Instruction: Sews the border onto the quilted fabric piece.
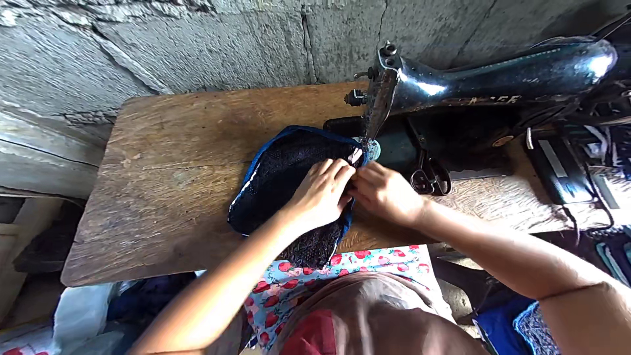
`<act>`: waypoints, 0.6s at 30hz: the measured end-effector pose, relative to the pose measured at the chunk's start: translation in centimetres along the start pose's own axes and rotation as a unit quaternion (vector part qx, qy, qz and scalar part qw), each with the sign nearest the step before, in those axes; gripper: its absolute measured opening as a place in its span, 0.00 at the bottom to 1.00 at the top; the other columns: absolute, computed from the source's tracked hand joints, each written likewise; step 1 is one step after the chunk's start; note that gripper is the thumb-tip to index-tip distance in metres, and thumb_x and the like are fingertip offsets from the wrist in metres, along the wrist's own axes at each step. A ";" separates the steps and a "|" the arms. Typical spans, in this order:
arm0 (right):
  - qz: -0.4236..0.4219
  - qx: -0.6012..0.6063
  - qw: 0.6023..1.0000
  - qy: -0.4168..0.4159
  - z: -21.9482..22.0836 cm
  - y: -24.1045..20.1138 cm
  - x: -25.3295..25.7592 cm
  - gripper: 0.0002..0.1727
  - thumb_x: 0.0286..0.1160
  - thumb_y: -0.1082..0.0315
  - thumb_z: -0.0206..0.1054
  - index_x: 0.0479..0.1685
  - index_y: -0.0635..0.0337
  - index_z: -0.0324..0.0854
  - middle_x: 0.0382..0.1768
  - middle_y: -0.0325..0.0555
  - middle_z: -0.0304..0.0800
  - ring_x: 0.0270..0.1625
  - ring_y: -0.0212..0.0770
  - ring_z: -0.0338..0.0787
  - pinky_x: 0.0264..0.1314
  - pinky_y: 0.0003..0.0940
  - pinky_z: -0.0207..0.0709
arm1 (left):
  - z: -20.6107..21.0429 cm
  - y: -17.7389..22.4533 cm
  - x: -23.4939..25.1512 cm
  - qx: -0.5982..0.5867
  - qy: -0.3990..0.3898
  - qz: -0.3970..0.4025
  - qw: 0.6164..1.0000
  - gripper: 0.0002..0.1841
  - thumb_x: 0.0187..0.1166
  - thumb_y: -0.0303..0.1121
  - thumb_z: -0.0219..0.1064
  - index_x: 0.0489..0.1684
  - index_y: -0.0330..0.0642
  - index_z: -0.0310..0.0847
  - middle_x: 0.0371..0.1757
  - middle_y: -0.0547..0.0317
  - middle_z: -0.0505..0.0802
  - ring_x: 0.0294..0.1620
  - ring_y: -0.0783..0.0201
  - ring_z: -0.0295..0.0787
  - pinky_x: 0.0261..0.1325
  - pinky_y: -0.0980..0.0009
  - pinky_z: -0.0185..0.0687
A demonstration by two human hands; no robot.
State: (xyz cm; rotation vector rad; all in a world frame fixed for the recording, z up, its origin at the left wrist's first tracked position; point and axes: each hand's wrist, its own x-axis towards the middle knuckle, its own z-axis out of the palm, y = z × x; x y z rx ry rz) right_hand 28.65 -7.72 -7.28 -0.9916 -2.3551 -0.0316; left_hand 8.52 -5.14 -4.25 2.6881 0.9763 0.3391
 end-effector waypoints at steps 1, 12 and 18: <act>0.007 -0.022 1.000 0.015 0.5 -1.0 -1.0 0.12 0.79 0.70 0.65 0.34 0.69 0.89 0.42 0.59 0.92 0.50 0.56 0.93 0.50 0.45 0.88 | 0.4 -1.4 0.3 -0.008 0.008 0.069 0.998 0.22 0.73 0.39 0.72 0.62 0.35 0.83 0.68 0.45 0.88 0.75 0.47 0.81 0.78 0.49 0.72; 0.080 0.067 0.994 0.010 -2.8 0.9 -3.3 0.17 0.70 0.77 0.61 0.51 0.66 0.93 0.57 0.53 0.95 0.61 0.50 0.93 0.65 0.42 0.85 | 2.8 -4.4 0.7 -0.044 0.048 0.172 0.983 0.24 0.76 0.47 0.64 0.63 0.41 0.89 0.75 0.52 0.87 0.80 0.53 0.79 0.86 0.52 0.64; 0.019 0.018 1.000 -0.007 -2.9 4.5 -2.7 0.19 0.70 0.79 0.60 0.55 0.63 0.93 0.61 0.51 0.94 0.66 0.52 0.90 0.67 0.45 0.82 | 4.7 0.7 0.4 -0.078 0.101 0.062 0.990 0.18 0.75 0.40 0.69 0.52 0.35 0.90 0.72 0.44 0.88 0.77 0.47 0.81 0.82 0.51 0.70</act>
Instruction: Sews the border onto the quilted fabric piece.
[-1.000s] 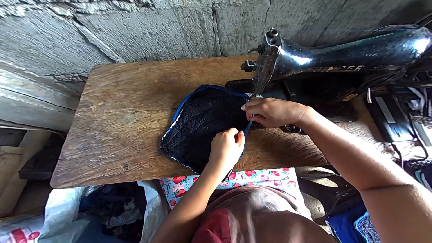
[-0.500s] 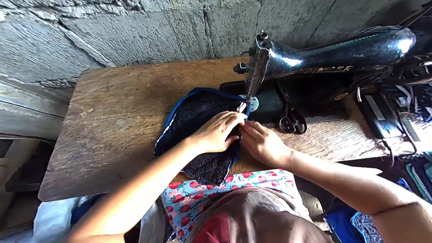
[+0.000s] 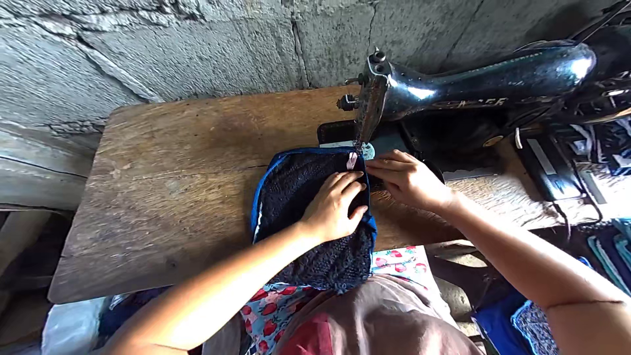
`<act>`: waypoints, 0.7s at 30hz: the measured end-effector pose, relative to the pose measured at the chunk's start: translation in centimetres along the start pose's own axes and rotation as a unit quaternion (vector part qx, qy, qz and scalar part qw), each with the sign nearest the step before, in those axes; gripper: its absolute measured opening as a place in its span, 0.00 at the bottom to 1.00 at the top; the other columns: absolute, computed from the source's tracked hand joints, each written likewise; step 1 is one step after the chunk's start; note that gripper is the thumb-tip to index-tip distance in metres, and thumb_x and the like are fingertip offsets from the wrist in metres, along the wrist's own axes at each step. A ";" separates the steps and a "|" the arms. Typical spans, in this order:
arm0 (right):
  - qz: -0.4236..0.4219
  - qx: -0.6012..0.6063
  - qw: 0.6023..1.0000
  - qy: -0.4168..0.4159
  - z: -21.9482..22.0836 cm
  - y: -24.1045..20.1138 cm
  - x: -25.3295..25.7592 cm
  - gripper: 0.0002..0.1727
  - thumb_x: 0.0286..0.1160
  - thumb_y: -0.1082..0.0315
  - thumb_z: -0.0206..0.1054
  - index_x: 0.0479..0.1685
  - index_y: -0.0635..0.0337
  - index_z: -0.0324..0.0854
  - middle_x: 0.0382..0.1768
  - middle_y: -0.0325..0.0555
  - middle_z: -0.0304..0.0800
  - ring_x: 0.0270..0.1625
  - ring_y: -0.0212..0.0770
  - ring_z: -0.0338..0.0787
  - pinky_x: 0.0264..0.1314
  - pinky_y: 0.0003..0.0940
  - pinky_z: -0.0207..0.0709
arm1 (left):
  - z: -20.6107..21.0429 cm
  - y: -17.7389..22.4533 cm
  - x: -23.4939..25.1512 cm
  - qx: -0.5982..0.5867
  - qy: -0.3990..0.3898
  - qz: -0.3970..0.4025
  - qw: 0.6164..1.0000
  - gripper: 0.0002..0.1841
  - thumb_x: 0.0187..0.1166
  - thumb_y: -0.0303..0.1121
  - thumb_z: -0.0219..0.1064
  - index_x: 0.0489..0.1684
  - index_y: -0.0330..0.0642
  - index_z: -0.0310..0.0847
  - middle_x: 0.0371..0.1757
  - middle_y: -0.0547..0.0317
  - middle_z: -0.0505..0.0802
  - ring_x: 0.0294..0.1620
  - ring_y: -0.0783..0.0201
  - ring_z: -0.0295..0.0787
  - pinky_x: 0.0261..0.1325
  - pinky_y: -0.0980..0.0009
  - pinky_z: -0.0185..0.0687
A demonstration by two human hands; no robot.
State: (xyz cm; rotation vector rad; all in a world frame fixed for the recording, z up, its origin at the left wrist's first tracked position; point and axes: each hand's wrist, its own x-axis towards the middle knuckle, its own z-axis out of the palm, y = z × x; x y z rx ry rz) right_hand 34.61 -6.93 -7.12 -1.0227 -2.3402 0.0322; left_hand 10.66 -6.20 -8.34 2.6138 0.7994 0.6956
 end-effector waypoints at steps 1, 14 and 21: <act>-0.007 -0.002 1.000 0.001 0.2 0.2 0.1 0.19 0.70 0.79 0.60 0.54 0.64 0.93 0.61 0.51 0.94 0.65 0.52 0.90 0.67 0.45 0.82 | 0.2 0.4 0.0 0.004 0.004 -0.009 1.000 0.19 0.75 0.40 0.69 0.54 0.35 0.89 0.72 0.43 0.87 0.76 0.46 0.81 0.81 0.51 0.70; -0.041 0.027 0.999 -0.022 1.0 1.5 1.1 0.16 0.69 0.77 0.62 0.50 0.65 0.93 0.52 0.55 0.94 0.58 0.53 0.92 0.62 0.43 0.85 | 0.4 0.9 -0.4 0.055 -0.007 -0.053 0.997 0.25 0.79 0.47 0.63 0.72 0.49 0.85 0.76 0.43 0.83 0.83 0.43 0.72 0.83 0.51 0.67; -0.042 0.096 0.991 -0.086 -0.9 3.9 4.3 0.13 0.79 0.73 0.63 0.51 0.59 0.94 0.40 0.51 0.98 0.41 0.50 0.97 0.47 0.52 0.88 | 0.4 0.8 -0.5 0.044 0.008 -0.048 0.998 0.23 0.77 0.45 0.66 0.66 0.41 0.87 0.74 0.43 0.85 0.81 0.44 0.75 0.81 0.53 0.71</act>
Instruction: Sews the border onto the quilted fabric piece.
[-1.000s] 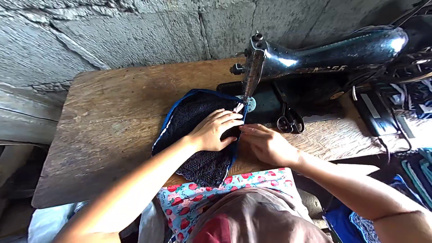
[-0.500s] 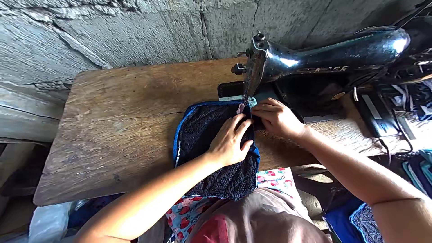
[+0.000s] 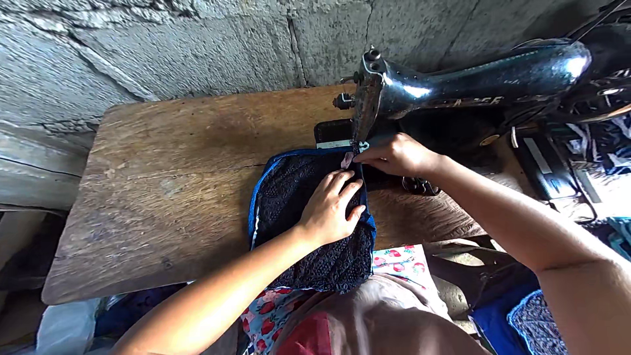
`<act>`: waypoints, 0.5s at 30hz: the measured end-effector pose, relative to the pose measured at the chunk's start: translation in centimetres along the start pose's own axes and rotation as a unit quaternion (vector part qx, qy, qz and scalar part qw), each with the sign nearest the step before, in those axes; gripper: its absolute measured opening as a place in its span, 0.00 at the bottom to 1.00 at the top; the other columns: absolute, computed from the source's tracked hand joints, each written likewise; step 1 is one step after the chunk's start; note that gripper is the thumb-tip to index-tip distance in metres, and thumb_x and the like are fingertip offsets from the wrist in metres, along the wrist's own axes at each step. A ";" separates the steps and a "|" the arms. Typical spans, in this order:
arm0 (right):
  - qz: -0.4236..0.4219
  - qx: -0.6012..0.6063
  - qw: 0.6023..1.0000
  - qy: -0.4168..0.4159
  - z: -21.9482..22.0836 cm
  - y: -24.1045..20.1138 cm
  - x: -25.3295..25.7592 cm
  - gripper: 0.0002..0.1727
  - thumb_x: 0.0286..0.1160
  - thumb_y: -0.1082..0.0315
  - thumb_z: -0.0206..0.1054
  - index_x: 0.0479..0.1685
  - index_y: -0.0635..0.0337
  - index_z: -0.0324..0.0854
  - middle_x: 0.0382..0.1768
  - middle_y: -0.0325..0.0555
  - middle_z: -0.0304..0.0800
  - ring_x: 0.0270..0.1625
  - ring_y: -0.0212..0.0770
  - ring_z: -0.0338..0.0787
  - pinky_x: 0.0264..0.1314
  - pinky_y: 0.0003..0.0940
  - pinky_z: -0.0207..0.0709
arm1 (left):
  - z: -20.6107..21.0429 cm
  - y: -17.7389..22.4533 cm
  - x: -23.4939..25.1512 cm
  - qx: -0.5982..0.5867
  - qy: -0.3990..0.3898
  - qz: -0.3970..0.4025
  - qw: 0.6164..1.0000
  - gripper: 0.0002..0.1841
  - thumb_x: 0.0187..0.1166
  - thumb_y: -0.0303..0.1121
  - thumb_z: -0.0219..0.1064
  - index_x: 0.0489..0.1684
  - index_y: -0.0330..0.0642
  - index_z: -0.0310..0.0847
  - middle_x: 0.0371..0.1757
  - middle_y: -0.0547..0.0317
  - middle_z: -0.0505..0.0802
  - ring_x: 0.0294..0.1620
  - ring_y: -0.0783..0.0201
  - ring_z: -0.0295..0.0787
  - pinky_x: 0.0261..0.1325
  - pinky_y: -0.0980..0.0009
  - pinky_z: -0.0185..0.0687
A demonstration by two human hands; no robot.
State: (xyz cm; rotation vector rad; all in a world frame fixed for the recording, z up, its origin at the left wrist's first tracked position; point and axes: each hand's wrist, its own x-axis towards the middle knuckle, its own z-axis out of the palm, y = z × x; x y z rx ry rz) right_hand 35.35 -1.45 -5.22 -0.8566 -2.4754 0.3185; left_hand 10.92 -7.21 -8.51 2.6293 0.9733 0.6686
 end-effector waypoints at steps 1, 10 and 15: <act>-0.015 -0.008 1.000 -0.005 0.2 0.2 0.4 0.12 0.79 0.72 0.63 0.48 0.59 0.95 0.37 0.50 0.97 0.39 0.50 0.97 0.44 0.53 0.88 | 0.0 0.0 0.0 0.001 -0.001 -0.003 1.000 0.23 0.77 0.45 0.66 0.66 0.42 0.88 0.74 0.44 0.85 0.81 0.44 0.74 0.81 0.53 0.70; -0.032 -0.143 0.989 -0.024 1.9 -1.3 1.6 0.09 0.80 0.76 0.58 0.40 0.66 0.85 0.24 0.54 0.86 0.23 0.55 0.89 0.22 0.50 0.79 | -0.2 0.1 0.2 0.011 -0.014 -0.001 1.000 0.24 0.79 0.47 0.64 0.66 0.43 0.87 0.79 0.45 0.81 0.83 0.46 0.73 0.83 0.53 0.69; 0.002 -0.150 0.987 0.065 2.9 -2.7 0.2 0.08 0.76 0.77 0.65 0.35 0.65 0.90 0.44 0.54 0.94 0.45 0.55 0.94 0.39 0.47 0.87 | -0.9 -0.1 0.0 0.035 -0.049 0.024 0.998 0.24 0.80 0.47 0.60 0.69 0.43 0.86 0.81 0.54 0.82 0.85 0.48 0.72 0.84 0.52 0.66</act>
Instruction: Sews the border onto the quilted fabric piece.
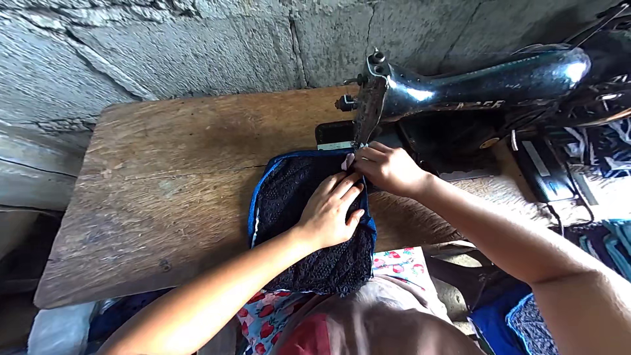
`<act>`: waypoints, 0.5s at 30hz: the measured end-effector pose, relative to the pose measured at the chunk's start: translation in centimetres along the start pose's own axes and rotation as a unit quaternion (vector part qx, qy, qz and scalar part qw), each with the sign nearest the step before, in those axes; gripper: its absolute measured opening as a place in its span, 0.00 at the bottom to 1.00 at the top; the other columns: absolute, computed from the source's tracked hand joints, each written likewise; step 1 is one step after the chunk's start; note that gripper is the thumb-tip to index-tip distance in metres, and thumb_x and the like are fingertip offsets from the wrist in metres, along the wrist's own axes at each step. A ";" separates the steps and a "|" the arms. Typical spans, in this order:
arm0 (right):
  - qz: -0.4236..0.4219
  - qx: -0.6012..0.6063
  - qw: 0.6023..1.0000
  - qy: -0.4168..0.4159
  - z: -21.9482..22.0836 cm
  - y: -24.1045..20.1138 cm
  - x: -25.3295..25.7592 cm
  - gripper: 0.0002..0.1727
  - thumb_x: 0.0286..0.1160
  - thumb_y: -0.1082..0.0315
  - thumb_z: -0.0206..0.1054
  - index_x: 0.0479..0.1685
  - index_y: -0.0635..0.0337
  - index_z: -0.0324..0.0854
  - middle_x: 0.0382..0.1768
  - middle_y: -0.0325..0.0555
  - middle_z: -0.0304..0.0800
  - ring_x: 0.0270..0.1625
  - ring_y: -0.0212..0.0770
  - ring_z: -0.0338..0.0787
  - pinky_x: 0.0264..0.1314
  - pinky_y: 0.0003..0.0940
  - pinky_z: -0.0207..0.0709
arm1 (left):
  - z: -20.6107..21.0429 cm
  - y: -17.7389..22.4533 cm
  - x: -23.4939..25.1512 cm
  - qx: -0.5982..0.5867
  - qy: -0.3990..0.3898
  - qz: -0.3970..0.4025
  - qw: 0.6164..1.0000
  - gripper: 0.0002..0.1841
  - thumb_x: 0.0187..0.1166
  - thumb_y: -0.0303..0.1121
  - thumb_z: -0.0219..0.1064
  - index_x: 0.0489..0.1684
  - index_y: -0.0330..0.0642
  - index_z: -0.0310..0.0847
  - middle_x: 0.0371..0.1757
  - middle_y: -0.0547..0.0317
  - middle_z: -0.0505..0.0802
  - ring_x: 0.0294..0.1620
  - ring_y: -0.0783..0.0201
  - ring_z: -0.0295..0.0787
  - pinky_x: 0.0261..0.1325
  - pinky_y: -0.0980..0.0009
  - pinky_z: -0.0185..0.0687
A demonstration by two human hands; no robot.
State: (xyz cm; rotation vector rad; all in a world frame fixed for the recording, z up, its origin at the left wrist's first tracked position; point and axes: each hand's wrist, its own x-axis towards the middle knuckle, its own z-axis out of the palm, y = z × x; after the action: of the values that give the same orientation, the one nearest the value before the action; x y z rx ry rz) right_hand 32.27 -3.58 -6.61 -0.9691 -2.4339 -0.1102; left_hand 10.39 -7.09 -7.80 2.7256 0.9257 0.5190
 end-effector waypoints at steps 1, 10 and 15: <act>0.005 0.005 1.000 0.004 0.0 -0.2 -0.5 0.08 0.75 0.76 0.65 0.35 0.66 0.90 0.48 0.55 0.94 0.49 0.55 0.93 0.42 0.46 0.88 | -0.2 -0.2 -0.1 0.006 -0.005 0.010 1.000 0.24 0.81 0.47 0.59 0.68 0.43 0.86 0.80 0.55 0.83 0.84 0.48 0.73 0.83 0.52 0.67; 0.016 0.012 1.000 -0.010 0.3 -1.1 -3.4 0.20 0.69 0.77 0.60 0.57 0.67 0.91 0.66 0.55 0.91 0.60 0.55 0.92 0.58 0.46 0.85 | 0.3 -0.1 -0.3 -0.001 0.036 0.020 0.999 0.22 0.79 0.46 0.62 0.60 0.42 0.90 0.73 0.53 0.89 0.81 0.47 0.77 0.81 0.53 0.71; -0.004 0.009 1.000 -0.023 -0.2 -0.2 -3.9 0.21 0.71 0.78 0.59 0.60 0.65 0.90 0.67 0.52 0.91 0.63 0.54 0.91 0.60 0.47 0.84 | 0.5 0.2 -0.1 -0.001 0.037 0.019 0.999 0.21 0.79 0.45 0.62 0.60 0.43 0.90 0.73 0.53 0.89 0.81 0.46 0.78 0.82 0.51 0.70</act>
State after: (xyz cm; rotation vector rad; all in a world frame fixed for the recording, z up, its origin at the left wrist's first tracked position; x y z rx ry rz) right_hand 34.61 -6.14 -8.34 -0.9645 -2.4755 -0.0689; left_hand 10.65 -7.37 -8.19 2.7434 0.8928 0.6305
